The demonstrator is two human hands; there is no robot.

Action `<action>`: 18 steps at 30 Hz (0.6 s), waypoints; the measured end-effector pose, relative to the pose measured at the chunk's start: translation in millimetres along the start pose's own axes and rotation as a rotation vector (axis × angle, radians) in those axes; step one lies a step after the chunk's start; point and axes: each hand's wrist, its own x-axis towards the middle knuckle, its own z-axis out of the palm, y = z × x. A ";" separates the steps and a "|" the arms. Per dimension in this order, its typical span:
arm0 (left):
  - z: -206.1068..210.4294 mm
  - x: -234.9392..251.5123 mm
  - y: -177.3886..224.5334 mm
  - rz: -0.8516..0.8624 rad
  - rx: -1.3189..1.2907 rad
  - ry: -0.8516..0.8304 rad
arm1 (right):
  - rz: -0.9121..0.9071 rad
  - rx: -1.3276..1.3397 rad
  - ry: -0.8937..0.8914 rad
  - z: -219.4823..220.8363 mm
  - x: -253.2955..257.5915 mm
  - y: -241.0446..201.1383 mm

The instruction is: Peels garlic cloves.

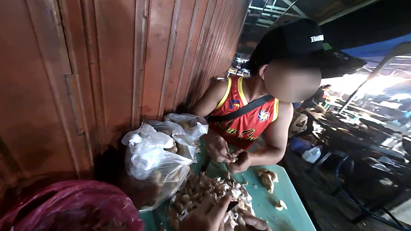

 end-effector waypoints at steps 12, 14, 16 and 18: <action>-11.3 3.3 19.6 -0.184 0.014 -0.135 | 0.096 -0.102 0.119 -11.4 9.2 -17.9; -17.3 4.9 27.2 -0.248 0.008 -0.200 | -0.170 -0.707 0.130 -38.4 17.8 -26.9; -6.2 0.3 16.8 -0.156 0.028 -0.092 | -0.278 -1.194 0.178 -68.6 26.4 -39.4; 0.6 -1.2 10.4 -0.123 0.042 -0.057 | -0.109 -1.395 0.214 -94.1 27.7 -48.4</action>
